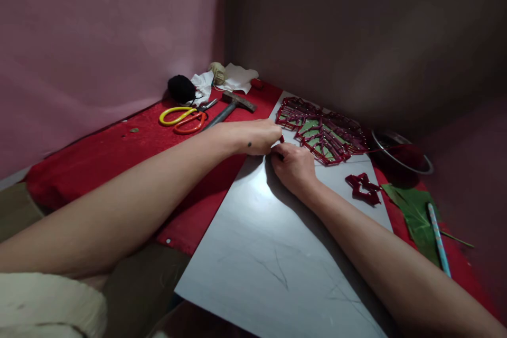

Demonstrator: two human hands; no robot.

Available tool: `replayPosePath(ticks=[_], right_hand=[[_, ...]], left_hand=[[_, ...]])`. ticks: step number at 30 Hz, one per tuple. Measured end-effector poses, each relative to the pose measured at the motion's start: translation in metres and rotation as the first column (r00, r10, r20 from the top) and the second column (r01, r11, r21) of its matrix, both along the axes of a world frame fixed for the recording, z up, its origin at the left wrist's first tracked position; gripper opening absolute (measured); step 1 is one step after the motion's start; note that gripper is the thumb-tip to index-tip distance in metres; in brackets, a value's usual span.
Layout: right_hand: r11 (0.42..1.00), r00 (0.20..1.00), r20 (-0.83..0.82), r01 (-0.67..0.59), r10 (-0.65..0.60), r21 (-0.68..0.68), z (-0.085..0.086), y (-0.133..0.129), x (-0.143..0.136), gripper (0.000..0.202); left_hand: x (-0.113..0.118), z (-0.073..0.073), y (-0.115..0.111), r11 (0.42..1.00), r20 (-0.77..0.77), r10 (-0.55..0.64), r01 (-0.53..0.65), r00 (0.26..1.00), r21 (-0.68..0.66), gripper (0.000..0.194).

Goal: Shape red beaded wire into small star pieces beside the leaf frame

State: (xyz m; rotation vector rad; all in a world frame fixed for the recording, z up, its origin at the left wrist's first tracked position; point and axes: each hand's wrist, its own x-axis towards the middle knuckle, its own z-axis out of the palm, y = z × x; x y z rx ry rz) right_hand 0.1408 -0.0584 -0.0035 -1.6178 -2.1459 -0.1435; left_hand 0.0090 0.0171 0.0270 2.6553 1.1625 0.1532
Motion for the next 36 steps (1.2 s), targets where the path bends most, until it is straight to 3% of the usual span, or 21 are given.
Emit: replayPosePath(ticks=[4, 9, 15, 23, 30, 36], right_hand=[[1.000, 1.000, -0.012, 0.009, -0.009, 0.013, 0.002, -0.001, 0.000, 0.026], [1.000, 0.999, -0.046, 0.019, -0.019, 0.001, 0.004, -0.002, 0.000, 0.025], [0.998, 0.995, -0.077, 0.061, -0.061, -0.002, 0.011, 0.001, -0.001, 0.025], [0.985, 0.988, 0.010, 0.157, -0.157, -0.072, 0.022, 0.012, -0.006, 0.025], [0.979, 0.975, 0.124, 0.191, -0.182, -0.066, 0.025, 0.015, -0.009, 0.026], [0.989, 0.958, 0.247, 0.150, -0.146, 0.002, 0.023, 0.018, -0.016, 0.027]], left_hand=[[-0.004, 0.008, -0.012, 0.988, -0.132, -0.068, 0.085, 0.989, 0.125, 0.020], [-0.013, 0.007, -0.021, 0.976, -0.081, -0.048, 0.064, 0.996, 0.210, 0.023], [-0.015, 0.001, -0.018, 0.991, -0.004, 0.008, -0.008, 1.000, 0.134, 0.021], [-0.012, 0.000, -0.025, 0.987, -0.005, 0.061, -0.060, 0.998, 0.147, 0.024], [-0.017, 0.001, -0.023, 0.994, 0.143, 0.106, -0.105, 0.984, -0.013, 0.021], [-0.022, -0.001, -0.018, 0.988, 0.275, 0.122, -0.090, 0.954, -0.126, 0.013]])
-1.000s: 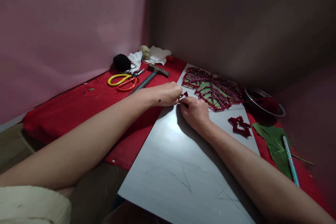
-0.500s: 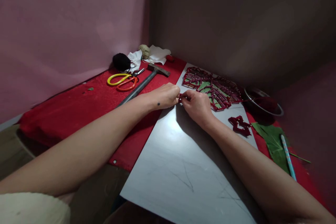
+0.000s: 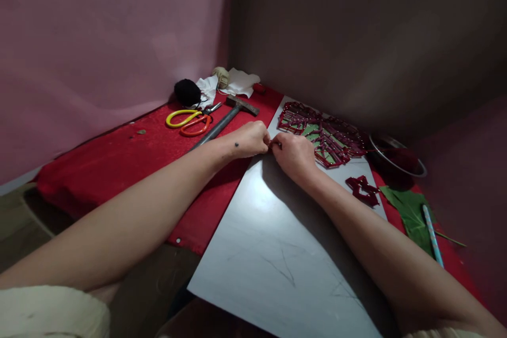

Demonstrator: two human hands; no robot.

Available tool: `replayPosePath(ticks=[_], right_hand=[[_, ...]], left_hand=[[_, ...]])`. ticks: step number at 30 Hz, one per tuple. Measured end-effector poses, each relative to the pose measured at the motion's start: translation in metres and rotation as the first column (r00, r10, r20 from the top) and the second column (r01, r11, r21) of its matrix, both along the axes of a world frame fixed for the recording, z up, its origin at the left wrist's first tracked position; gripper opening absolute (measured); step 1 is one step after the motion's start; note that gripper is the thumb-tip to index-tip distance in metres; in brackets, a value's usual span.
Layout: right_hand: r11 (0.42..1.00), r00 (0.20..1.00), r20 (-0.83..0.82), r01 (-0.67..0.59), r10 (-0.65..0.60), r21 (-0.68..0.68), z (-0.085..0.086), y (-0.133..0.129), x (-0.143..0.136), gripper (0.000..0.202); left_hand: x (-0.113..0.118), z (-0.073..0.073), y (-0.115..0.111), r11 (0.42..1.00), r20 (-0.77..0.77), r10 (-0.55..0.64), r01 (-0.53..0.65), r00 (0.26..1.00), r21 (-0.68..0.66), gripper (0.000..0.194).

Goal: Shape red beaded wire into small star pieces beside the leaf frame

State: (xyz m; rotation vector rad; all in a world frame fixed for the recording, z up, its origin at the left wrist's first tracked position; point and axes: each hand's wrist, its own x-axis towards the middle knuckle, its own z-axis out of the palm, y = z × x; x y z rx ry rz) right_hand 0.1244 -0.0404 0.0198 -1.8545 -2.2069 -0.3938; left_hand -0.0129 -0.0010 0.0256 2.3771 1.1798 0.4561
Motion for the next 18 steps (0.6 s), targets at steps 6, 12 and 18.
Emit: replayPosePath(ticks=[6, 12, 18], right_hand=[[0.998, 0.997, 0.042, -0.067, 0.067, 0.007, -0.006, -0.012, -0.006, 0.027], [0.985, 0.981, -0.101, -0.158, 0.164, 0.063, -0.022, -0.023, 0.009, 0.027], [0.974, 0.952, -0.218, -0.195, 0.217, 0.118, -0.026, -0.021, 0.016, 0.029]], left_hand=[[-0.004, 0.002, 0.001, 0.975, 0.017, 0.016, -0.012, 1.000, -0.221, 0.015], [-0.005, 0.002, 0.000, 0.952, 0.066, 0.040, -0.018, 0.997, -0.304, 0.016], [-0.001, -0.003, 0.000, 0.976, 0.151, 0.032, 0.001, 0.988, -0.216, 0.015]])
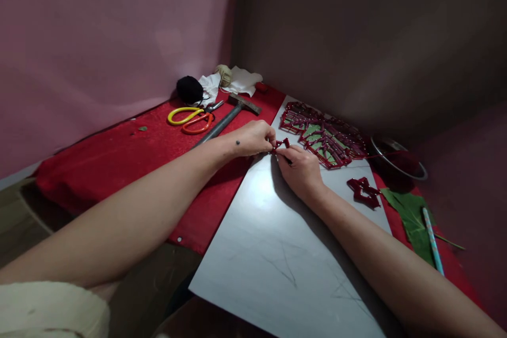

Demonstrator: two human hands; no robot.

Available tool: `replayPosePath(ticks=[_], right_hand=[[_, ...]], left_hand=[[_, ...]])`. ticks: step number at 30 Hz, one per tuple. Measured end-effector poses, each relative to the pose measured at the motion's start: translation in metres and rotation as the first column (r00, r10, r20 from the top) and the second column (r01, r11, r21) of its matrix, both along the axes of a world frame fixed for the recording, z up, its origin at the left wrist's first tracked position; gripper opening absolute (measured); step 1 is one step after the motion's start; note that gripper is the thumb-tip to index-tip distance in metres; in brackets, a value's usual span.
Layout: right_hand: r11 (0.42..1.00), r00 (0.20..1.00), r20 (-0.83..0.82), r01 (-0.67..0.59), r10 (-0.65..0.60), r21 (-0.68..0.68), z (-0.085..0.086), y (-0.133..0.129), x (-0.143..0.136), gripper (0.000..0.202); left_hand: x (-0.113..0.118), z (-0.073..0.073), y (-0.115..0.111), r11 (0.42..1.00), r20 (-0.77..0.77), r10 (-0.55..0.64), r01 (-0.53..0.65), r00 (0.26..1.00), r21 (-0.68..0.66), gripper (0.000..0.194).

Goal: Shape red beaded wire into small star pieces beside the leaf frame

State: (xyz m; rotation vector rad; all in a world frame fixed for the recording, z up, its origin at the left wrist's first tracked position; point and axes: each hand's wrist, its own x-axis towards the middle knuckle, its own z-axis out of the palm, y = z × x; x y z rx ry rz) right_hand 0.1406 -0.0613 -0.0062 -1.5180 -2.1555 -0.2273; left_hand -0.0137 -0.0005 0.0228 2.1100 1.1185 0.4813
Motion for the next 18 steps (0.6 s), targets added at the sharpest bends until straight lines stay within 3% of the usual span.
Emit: replayPosePath(ticks=[3, 9, 13, 18], right_hand=[[1.000, 0.997, 0.072, 0.009, -0.008, -0.016, -0.0003, -0.0009, -0.0002, 0.031], [0.999, 0.982, 0.185, 0.032, -0.025, -0.032, 0.0016, -0.0047, -0.0021, 0.035], [0.996, 0.972, 0.233, 0.039, -0.020, -0.078, 0.0049, -0.0068, -0.0038, 0.036], [0.994, 0.952, 0.304, -0.002, 0.035, -0.109, 0.0064, -0.0056, -0.0025, 0.038]], left_hand=[[0.0016, -0.0010, 0.0006, 1.000, 0.004, 0.021, -0.021, 1.000, -0.001, 0.012], [0.0025, 0.0046, -0.0014, 0.980, 0.049, 0.088, -0.077, 0.995, -0.183, 0.008], [0.0043, 0.0052, -0.0001, 0.969, 0.075, 0.109, -0.089, 0.991, -0.229, 0.007], [0.0088, 0.0069, 0.0066, 0.955, 0.009, 0.136, -0.128, 0.991, -0.266, 0.009]])
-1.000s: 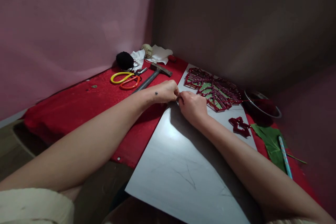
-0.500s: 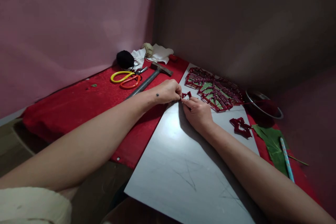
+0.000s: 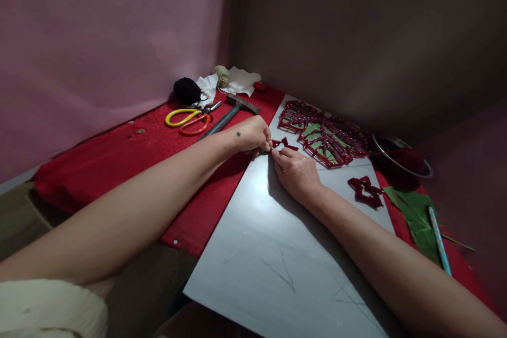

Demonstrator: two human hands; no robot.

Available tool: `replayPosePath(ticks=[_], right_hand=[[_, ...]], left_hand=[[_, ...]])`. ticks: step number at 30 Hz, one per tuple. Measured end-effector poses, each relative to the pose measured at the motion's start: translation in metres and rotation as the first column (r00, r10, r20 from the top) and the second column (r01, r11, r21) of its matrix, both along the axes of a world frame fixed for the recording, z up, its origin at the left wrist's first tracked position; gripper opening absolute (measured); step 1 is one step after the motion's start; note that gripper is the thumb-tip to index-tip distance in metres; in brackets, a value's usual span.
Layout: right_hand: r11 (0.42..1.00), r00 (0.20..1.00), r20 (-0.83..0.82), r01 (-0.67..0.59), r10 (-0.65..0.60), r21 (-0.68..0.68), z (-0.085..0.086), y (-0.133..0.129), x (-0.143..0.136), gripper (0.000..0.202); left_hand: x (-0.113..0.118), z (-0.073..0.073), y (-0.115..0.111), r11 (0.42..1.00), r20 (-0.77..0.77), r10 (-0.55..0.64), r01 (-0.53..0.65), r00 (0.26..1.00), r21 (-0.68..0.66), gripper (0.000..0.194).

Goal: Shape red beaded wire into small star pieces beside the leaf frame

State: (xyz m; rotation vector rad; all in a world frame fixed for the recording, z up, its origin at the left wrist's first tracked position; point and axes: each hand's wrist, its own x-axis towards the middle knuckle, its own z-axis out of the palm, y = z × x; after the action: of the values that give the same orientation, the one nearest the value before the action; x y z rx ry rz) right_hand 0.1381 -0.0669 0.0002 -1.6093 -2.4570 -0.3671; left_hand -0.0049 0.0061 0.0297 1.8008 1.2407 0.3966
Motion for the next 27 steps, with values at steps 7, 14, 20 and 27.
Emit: replayPosePath(ticks=[7, 14, 20, 27], right_hand=[[0.997, 0.994, 0.093, -0.054, 0.059, -0.057, 0.005, 0.003, 0.002, 0.038], [0.992, 0.991, 0.078, -0.103, 0.109, -0.069, 0.003, 0.007, 0.006, 0.039], [0.994, 0.994, -0.036, -0.106, 0.105, -0.011, -0.003, 0.003, 0.010, 0.039], [0.992, 0.976, -0.190, -0.116, 0.105, -0.049, -0.004, 0.003, 0.013, 0.039]], left_hand=[[0.009, 0.005, 0.004, 0.999, -0.160, 0.026, -0.021, 0.987, 0.035, 0.009], [0.013, 0.010, 0.001, 0.994, -0.274, 0.035, -0.005, 0.961, 0.111, 0.008], [0.003, 0.002, -0.007, 0.998, -0.121, 0.001, 0.007, 0.993, 0.067, 0.006], [-0.004, -0.004, -0.007, 0.999, 0.043, -0.019, 0.017, 0.999, 0.030, 0.016]])
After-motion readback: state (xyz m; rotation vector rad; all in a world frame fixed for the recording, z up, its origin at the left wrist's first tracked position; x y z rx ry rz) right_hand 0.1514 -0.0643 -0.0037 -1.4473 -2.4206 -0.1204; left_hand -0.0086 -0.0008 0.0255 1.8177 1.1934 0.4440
